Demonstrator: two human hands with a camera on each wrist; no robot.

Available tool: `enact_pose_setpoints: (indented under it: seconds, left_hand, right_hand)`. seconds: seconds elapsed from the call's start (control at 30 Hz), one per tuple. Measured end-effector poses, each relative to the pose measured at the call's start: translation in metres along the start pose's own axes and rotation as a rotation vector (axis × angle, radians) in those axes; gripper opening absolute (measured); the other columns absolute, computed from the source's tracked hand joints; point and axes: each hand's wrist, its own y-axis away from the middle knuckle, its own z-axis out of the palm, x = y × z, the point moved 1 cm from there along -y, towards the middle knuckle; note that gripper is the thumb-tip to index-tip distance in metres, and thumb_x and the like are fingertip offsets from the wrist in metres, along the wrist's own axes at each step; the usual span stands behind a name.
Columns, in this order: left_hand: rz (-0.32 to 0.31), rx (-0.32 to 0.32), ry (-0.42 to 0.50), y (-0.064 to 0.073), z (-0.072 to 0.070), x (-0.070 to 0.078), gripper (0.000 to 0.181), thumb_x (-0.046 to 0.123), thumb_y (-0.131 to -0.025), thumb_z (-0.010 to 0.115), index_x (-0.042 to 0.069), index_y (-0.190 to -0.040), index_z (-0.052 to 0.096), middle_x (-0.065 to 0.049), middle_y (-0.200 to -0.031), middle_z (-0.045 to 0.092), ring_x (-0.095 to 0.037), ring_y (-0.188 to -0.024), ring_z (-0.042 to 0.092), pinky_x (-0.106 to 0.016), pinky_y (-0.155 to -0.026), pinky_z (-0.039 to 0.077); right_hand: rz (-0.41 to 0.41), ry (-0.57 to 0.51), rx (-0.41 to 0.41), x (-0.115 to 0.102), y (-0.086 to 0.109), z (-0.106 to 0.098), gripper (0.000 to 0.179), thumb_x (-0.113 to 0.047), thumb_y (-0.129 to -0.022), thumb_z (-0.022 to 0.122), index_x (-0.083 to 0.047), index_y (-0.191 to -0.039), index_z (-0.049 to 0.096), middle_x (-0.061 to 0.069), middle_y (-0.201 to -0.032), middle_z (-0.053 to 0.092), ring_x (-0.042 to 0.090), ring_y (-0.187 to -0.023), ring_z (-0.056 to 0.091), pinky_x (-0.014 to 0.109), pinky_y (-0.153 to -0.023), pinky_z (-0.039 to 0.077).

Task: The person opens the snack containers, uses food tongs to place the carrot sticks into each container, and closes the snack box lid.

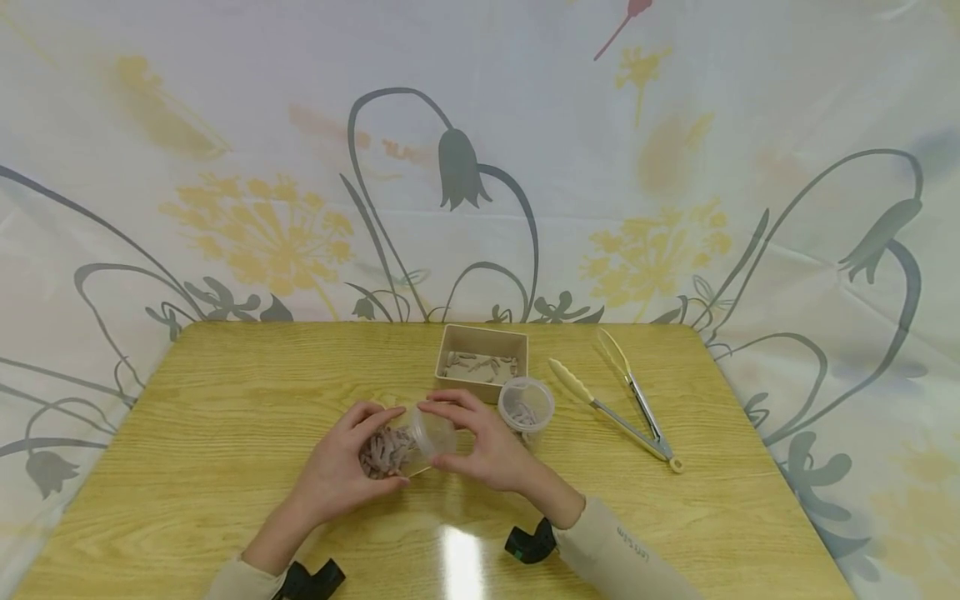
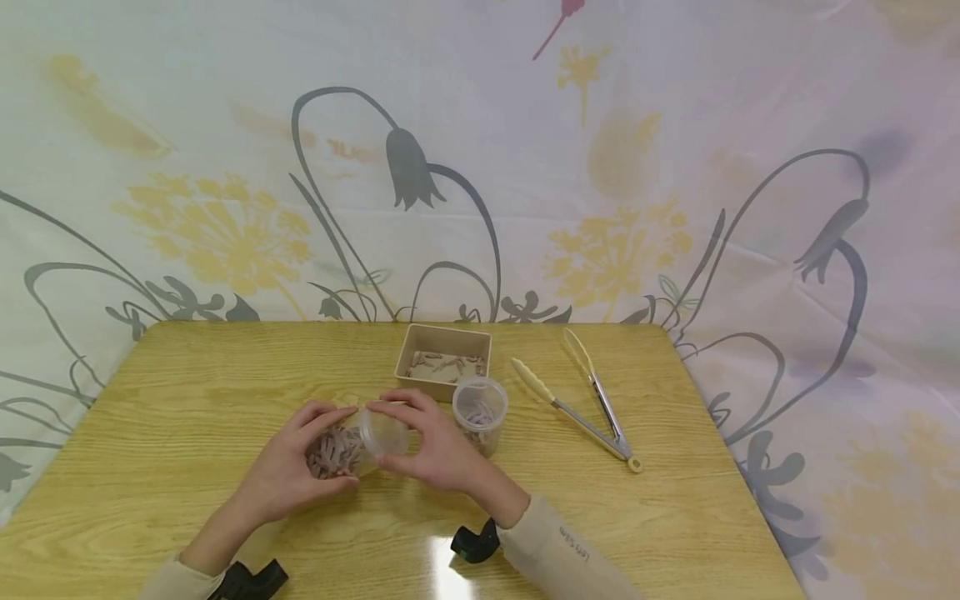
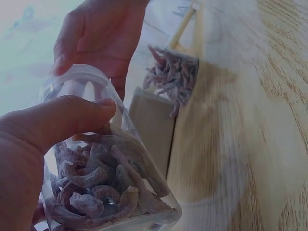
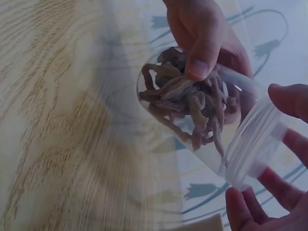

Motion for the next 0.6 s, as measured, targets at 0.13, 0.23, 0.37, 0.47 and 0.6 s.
enact_pose_setpoints:
  seconds: [0.13, 0.23, 0.37, 0.47, 0.6]
  left_hand:
    - [0.020, 0.036, -0.068, -0.0012, 0.0026, 0.0024, 0.082, 0.026, -0.059, 0.097, 0.011, -0.132, 0.063, -0.003, -0.116, 0.055, -0.018, -0.095, 0.058, -0.036, -0.074, 0.056]
    - [0.044, 0.062, -0.142, -0.0023, 0.0042, 0.0050, 0.083, 0.030, -0.057, 0.097, 0.012, -0.131, 0.063, -0.006, -0.117, 0.056, -0.021, -0.095, 0.059, -0.039, -0.073, 0.057]
    - [0.047, 0.061, -0.164, -0.0033, 0.0039, 0.0067, 0.085, 0.034, -0.057, 0.097, 0.014, -0.132, 0.063, -0.008, -0.120, 0.055, -0.024, -0.098, 0.059, -0.040, -0.074, 0.057]
    - [0.024, 0.035, -0.103, -0.0031, 0.0014, 0.0050, 0.084, 0.032, -0.058, 0.097, 0.015, -0.133, 0.063, -0.005, -0.120, 0.055, -0.021, -0.099, 0.059, -0.040, -0.076, 0.057]
    - [-0.009, -0.019, 0.019, -0.0021, -0.0033, 0.0003, 0.081, 0.027, -0.062, 0.095, 0.014, -0.135, 0.061, 0.000, -0.120, 0.055, -0.017, -0.098, 0.057, -0.037, -0.077, 0.055]
  right_hand:
    - [0.099, -0.037, 0.013, 0.0003, -0.0004, 0.0014, 0.057, -0.024, -0.091, 0.075, -0.013, -0.143, 0.055, 0.009, -0.136, 0.051, 0.027, -0.116, 0.056, 0.035, -0.087, 0.054]
    - [0.181, -0.027, 0.044, 0.0019, -0.0011, 0.0033, 0.055, -0.030, -0.092, 0.073, -0.014, -0.142, 0.055, 0.010, -0.128, 0.055, 0.024, -0.104, 0.060, 0.031, -0.081, 0.056]
    - [0.253, 0.005, 0.076, 0.0024, -0.0022, 0.0048, 0.056, -0.037, -0.092, 0.073, -0.015, -0.141, 0.056, 0.011, -0.123, 0.059, 0.019, -0.095, 0.062, 0.029, -0.077, 0.055]
    - [0.230, -0.002, 0.060, 0.0016, -0.0023, 0.0045, 0.060, -0.036, -0.092, 0.073, -0.013, -0.143, 0.054, 0.010, -0.128, 0.056, 0.020, -0.103, 0.060, 0.032, -0.082, 0.056]
    - [0.078, -0.014, 0.004, 0.0002, -0.0019, 0.0008, 0.065, -0.026, -0.090, 0.075, -0.013, -0.148, 0.048, 0.008, -0.146, 0.045, 0.025, -0.128, 0.050, 0.043, -0.097, 0.050]
